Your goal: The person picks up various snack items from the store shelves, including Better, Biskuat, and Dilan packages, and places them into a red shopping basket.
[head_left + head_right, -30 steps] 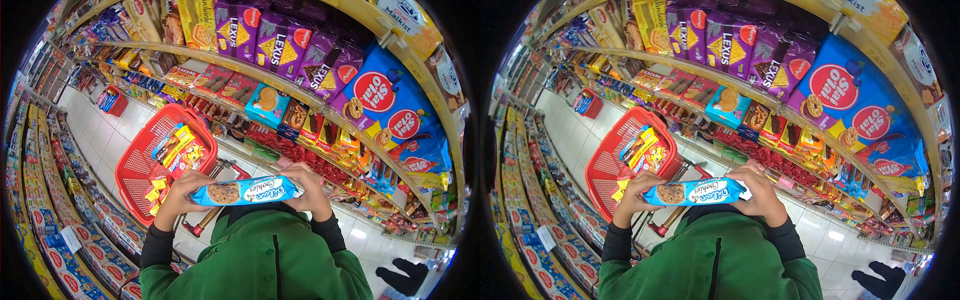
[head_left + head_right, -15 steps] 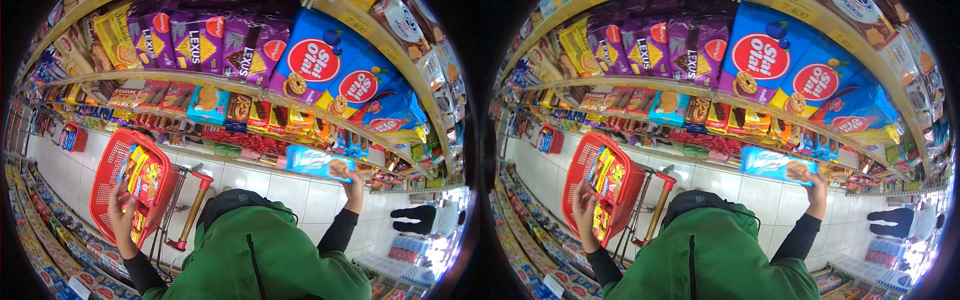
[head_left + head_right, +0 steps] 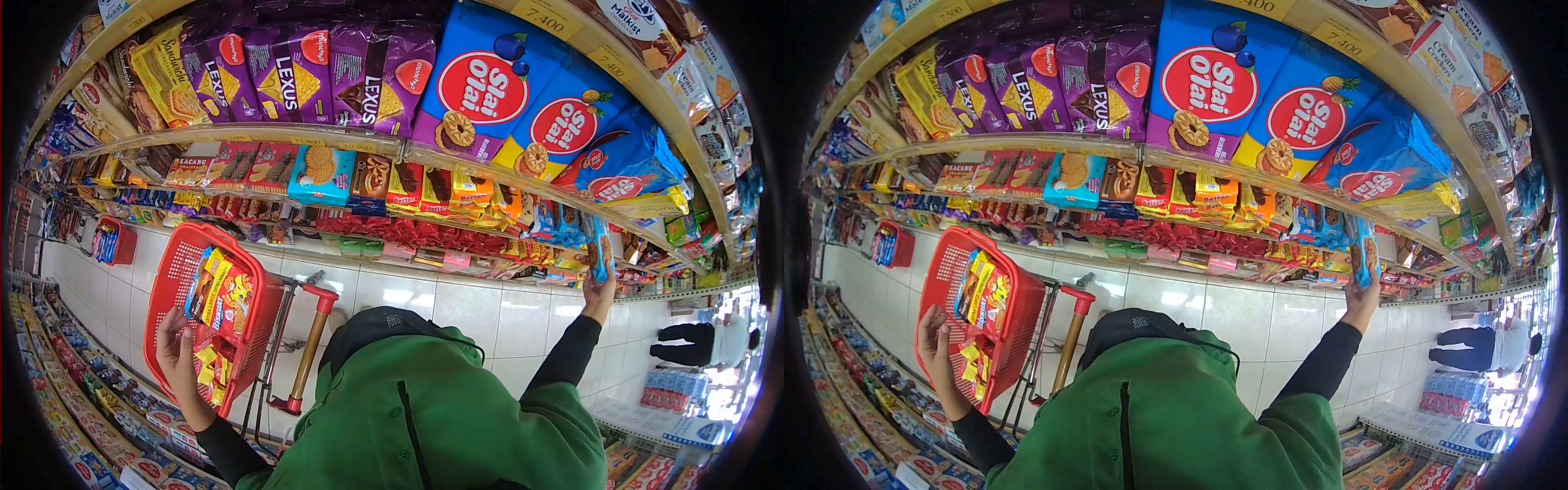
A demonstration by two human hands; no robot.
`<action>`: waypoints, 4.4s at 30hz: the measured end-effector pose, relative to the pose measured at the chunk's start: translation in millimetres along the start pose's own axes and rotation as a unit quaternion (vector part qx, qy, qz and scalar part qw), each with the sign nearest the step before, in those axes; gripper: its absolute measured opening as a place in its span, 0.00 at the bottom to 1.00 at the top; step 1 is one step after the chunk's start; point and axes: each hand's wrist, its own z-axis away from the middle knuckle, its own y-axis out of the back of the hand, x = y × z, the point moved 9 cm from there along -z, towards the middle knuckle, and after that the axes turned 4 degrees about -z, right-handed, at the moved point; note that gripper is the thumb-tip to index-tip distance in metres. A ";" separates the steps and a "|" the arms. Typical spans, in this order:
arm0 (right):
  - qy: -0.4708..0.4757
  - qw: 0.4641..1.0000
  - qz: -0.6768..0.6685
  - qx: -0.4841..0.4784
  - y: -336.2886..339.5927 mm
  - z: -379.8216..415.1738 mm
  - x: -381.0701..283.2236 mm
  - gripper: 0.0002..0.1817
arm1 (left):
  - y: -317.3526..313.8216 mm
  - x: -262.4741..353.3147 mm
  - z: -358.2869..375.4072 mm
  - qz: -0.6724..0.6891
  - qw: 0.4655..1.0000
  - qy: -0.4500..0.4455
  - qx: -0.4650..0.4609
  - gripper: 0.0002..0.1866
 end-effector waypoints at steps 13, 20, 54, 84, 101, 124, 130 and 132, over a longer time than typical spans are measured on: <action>-0.038 0.995 0.076 0.060 -11.8 -78.5 32.3 0.11 | 14.1 -5.9 5.0 0.012 1.000 -0.004 0.027 0.18; -0.008 0.993 -0.004 0.116 -22.1 -76.0 30.3 0.20 | 15.0 -8.7 2.0 0.003 1.000 0.001 0.027 0.18; 0.352 0.621 0.698 -0.058 -40.7 -138.7 -13.0 0.23 | 38.6 -2.4 3.3 0.025 0.997 -0.011 0.077 0.16; 0.046 0.645 0.744 0.170 84.8 54.6 126.2 0.30 | 50.1 -333.9 -19.1 -0.165 0.903 0.396 -0.022 0.18; -0.184 0.686 0.650 -0.272 5.0 92.4 285.5 0.16 | 30.1 -257.6 -32.6 0.208 0.909 0.360 0.014 0.04; 0.327 0.015 0.452 -0.830 -125.5 452.4 461.5 0.11 | 42.6 -47.3 158.6 0.395 0.871 0.163 0.245 0.05; 0.332 -0.018 0.469 -0.818 -85.6 412.9 409.5 0.10 | -9.3 -20.8 227.7 0.412 0.858 0.146 0.270 0.07; 0.343 -0.006 0.468 -0.815 -65.8 402.6 398.6 0.09 | -23.7 -8.7 247.1 0.386 0.865 0.154 0.281 0.08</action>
